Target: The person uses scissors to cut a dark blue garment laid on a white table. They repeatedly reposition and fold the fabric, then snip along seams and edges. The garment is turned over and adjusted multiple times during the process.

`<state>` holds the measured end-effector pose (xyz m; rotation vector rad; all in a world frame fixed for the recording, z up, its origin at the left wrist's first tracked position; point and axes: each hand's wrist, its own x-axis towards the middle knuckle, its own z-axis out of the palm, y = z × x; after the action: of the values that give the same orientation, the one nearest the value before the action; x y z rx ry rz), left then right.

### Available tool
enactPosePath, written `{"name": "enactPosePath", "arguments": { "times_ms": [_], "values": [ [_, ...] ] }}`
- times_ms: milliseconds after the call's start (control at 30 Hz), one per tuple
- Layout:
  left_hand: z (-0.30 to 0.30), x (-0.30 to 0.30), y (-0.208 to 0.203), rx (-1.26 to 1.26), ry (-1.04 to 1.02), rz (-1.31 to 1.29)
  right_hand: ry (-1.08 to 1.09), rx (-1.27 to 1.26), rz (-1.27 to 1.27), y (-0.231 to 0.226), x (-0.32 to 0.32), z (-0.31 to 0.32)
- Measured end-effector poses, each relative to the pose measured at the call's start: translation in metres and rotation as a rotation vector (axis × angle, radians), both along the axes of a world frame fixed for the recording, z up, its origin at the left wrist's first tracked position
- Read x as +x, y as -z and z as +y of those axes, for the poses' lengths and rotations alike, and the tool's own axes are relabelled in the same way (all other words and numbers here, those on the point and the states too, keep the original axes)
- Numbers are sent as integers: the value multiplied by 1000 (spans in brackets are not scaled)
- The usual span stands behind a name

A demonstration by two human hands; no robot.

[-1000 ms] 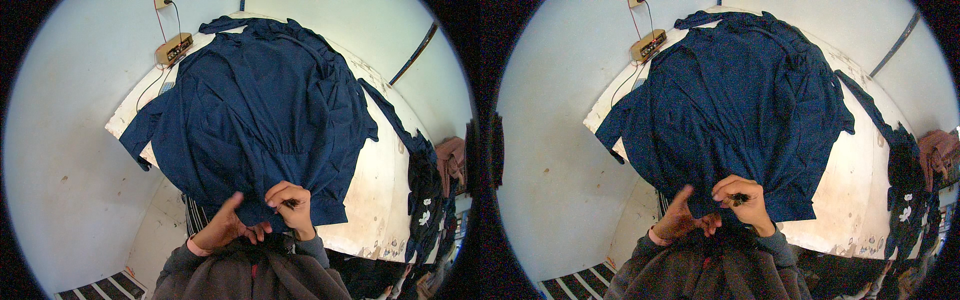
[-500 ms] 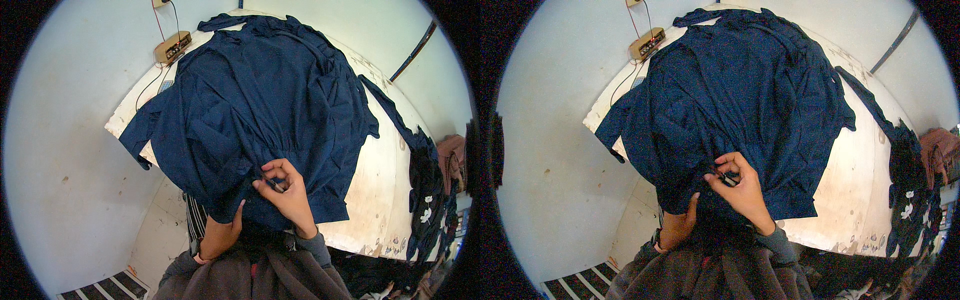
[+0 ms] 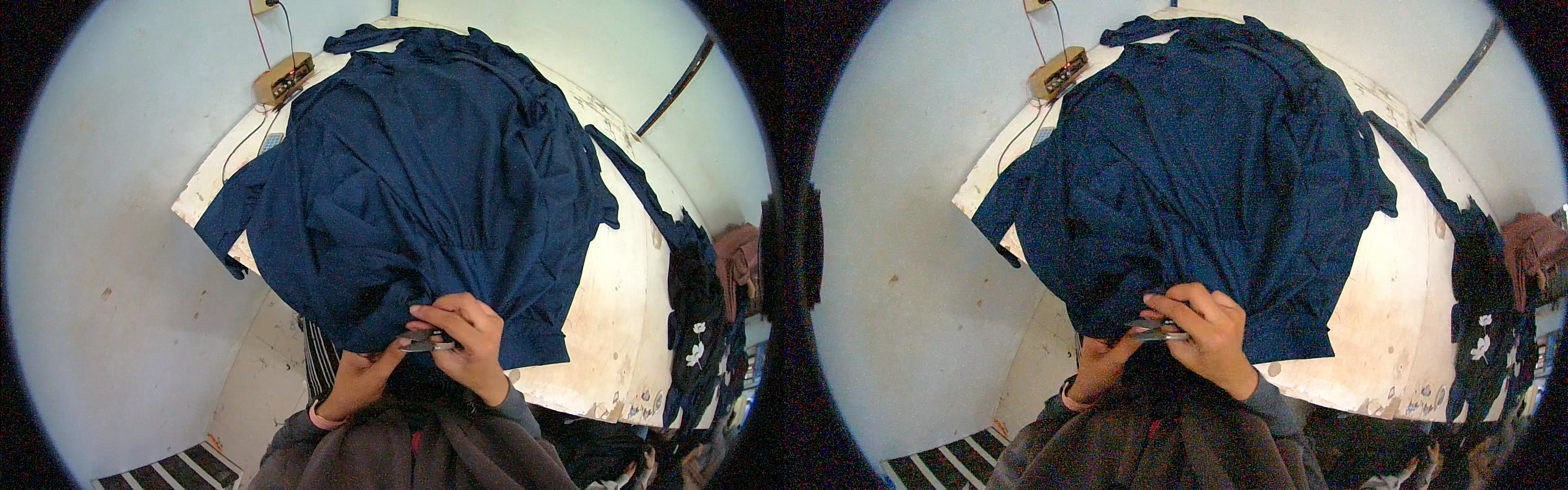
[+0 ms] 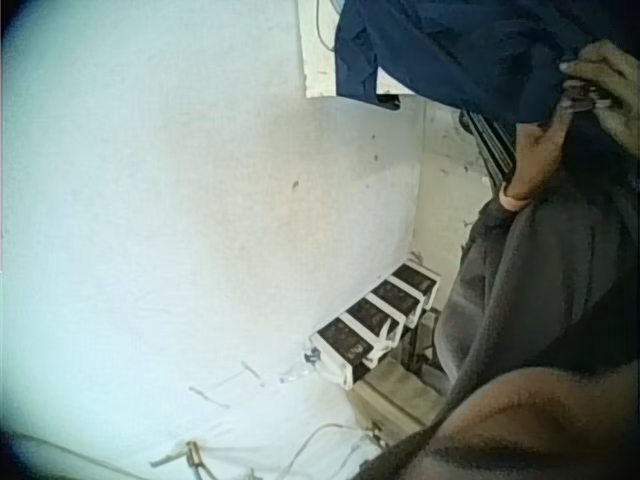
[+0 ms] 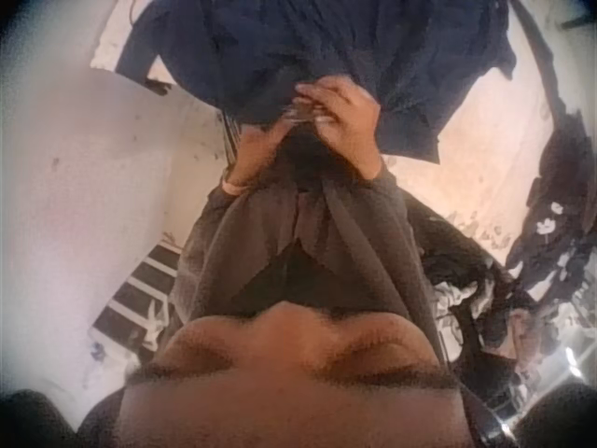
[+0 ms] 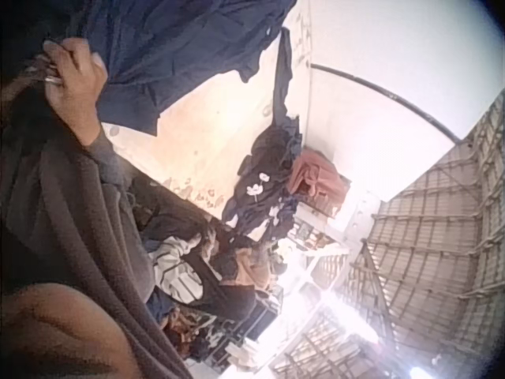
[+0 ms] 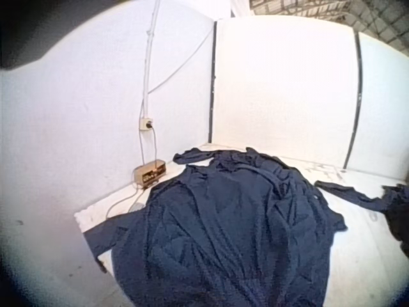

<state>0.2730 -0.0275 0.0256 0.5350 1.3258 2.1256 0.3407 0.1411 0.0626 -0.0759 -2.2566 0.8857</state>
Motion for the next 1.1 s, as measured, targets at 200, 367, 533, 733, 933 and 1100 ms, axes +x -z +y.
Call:
{"name": "enactPosePath", "arguments": {
  "times_ms": [200,367,533,733,933,1100],
  "values": [
    [2,-3,8,-123,-36,74,-156,-187,-3,2,0,1],
    [2,-5,4,4,-10,-103,-229,-231,-115,-3,9,4],
    [5,-7,-1,7,-101,-97,-286,-284,-166,-5,9,4],
    [5,-21,-2,-81,-194,-61,-353,-78,-163,-4,16,5],
    [3,-25,-6,-8,-195,-30,-271,235,-185,-8,25,5],
    [6,-27,-9,118,-161,-245,-184,87,-122,-19,32,4]
  ]
}}
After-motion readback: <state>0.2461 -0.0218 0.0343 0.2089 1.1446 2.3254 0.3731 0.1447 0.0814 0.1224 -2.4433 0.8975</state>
